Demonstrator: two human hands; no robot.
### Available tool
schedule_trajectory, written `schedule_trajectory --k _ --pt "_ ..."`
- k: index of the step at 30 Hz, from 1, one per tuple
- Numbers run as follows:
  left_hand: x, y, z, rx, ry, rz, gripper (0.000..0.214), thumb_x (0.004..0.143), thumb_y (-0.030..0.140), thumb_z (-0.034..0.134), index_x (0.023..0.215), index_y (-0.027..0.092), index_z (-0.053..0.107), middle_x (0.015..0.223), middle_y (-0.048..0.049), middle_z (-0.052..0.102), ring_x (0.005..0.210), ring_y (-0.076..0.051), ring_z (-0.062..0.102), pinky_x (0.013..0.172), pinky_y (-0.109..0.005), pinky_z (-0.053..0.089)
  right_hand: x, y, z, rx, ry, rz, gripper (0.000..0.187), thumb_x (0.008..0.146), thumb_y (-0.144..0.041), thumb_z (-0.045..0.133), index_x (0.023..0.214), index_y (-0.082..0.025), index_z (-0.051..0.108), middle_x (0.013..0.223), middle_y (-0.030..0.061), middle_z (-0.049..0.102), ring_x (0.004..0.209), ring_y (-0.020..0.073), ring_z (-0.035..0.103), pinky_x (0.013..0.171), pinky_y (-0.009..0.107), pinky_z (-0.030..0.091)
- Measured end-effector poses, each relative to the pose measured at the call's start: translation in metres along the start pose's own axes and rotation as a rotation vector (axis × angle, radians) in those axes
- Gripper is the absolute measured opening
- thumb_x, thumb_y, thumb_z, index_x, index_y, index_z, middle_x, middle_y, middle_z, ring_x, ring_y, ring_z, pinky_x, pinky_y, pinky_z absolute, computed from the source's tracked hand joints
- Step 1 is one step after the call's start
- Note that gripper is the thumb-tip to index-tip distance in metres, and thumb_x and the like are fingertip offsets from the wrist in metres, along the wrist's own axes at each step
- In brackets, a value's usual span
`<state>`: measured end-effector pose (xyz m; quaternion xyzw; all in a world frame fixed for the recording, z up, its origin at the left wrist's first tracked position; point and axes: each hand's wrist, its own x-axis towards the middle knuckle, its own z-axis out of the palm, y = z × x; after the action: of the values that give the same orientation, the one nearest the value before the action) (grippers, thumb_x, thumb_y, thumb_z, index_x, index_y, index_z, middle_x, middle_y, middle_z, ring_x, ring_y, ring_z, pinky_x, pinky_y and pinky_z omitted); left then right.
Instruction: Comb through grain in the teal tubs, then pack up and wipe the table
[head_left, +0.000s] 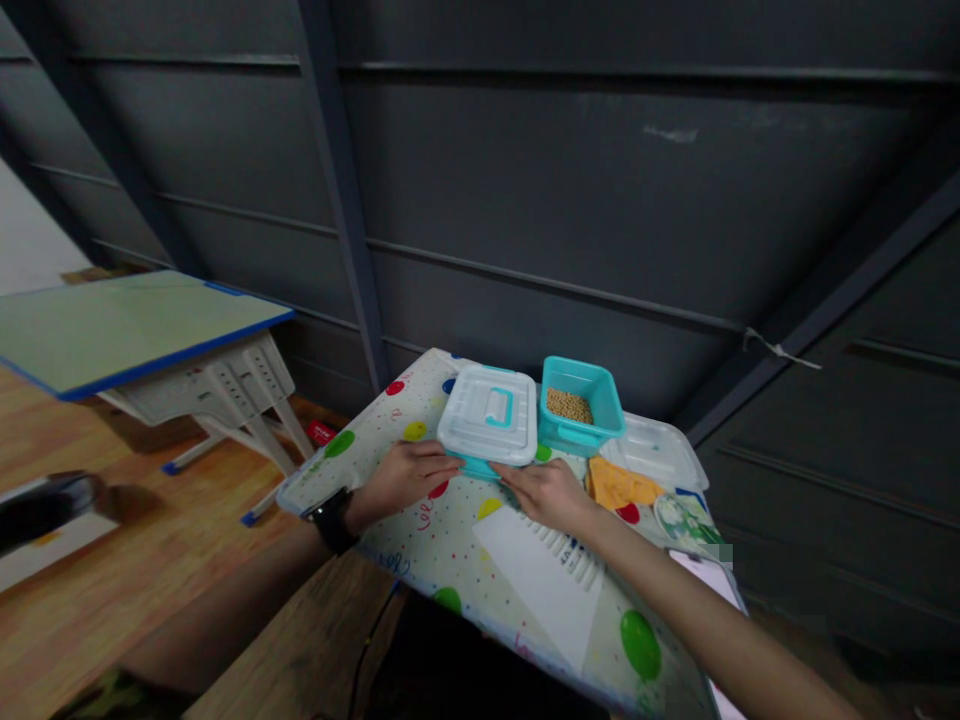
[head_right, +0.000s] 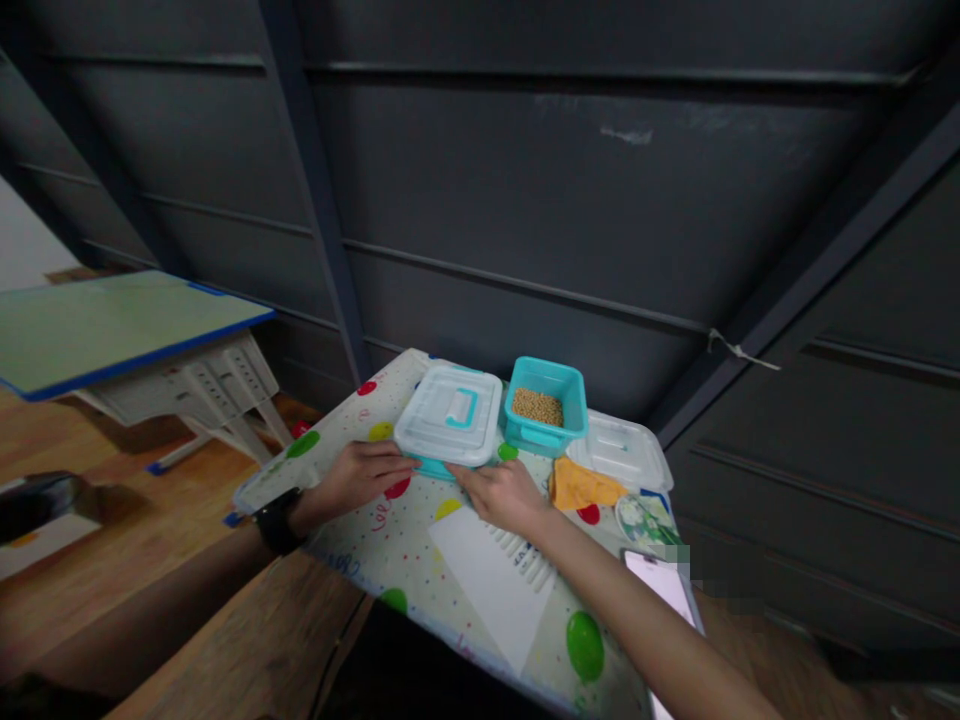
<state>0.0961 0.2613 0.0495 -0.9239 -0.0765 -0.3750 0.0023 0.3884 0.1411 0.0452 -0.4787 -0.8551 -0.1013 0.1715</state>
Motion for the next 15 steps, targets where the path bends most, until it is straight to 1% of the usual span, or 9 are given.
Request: schedule_trajectory --k 3,6,9,12,15 --pt "0.004 0.003 -0.002 0.006 0.046 0.034 0.039 0.116 0.031 0.054 0.101 0.018 0.088 0.089 -0.0050 0.088 0.072 -0.013 0.081 0.066 -0.022 0.065 -0.003 0.000 0.004 -0.026 0.035 -0.016 0.046 0.103 -0.016 0.065 0.146 -0.022 0.079 0.077 0.0043 0.083 0.063 0.0170 0.073 0.060 0.024 0.050" --pt "0.006 0.005 -0.002 -0.042 0.067 -0.024 0.040 0.115 0.035 0.055 0.099 0.018 0.087 0.088 -0.0049 0.088 0.071 -0.013 0.081 0.067 -0.023 0.065 -0.005 -0.001 0.007 0.026 0.125 -0.014 0.038 0.108 -0.018 0.059 0.137 -0.023 0.084 0.076 0.0038 0.082 0.061 0.0159 0.073 0.057 0.024 0.051" --pt "0.005 0.005 0.000 -0.102 0.073 -0.077 0.038 0.114 0.038 0.058 0.098 0.019 0.087 0.086 -0.0046 0.088 0.071 -0.014 0.081 0.067 -0.023 0.065 -0.007 -0.003 0.013 0.126 0.227 0.008 0.035 0.112 -0.021 0.055 0.128 -0.021 0.087 0.074 0.0041 0.081 0.056 0.0159 0.072 0.055 0.025 0.052" --pt "0.006 0.005 -0.001 -0.111 0.061 -0.098 0.034 0.113 0.035 0.062 0.096 0.020 0.087 0.085 -0.0031 0.087 0.070 -0.014 0.081 0.067 -0.022 0.064 -0.008 -0.004 0.017 0.217 0.282 0.047 0.033 0.113 -0.022 0.056 0.121 -0.022 0.089 0.081 0.0065 0.085 0.060 0.0177 0.076 0.057 0.027 0.058" --pt "0.012 0.003 -0.007 -0.060 0.016 -0.046 0.035 0.113 0.032 0.062 0.092 0.021 0.087 0.084 -0.0013 0.087 0.070 -0.014 0.081 0.066 -0.023 0.063 -0.006 -0.004 0.016 0.257 0.329 0.028 0.030 0.112 -0.020 0.059 0.116 -0.022 0.089 0.089 0.0074 0.088 0.066 0.0185 0.080 0.061 0.027 0.062"
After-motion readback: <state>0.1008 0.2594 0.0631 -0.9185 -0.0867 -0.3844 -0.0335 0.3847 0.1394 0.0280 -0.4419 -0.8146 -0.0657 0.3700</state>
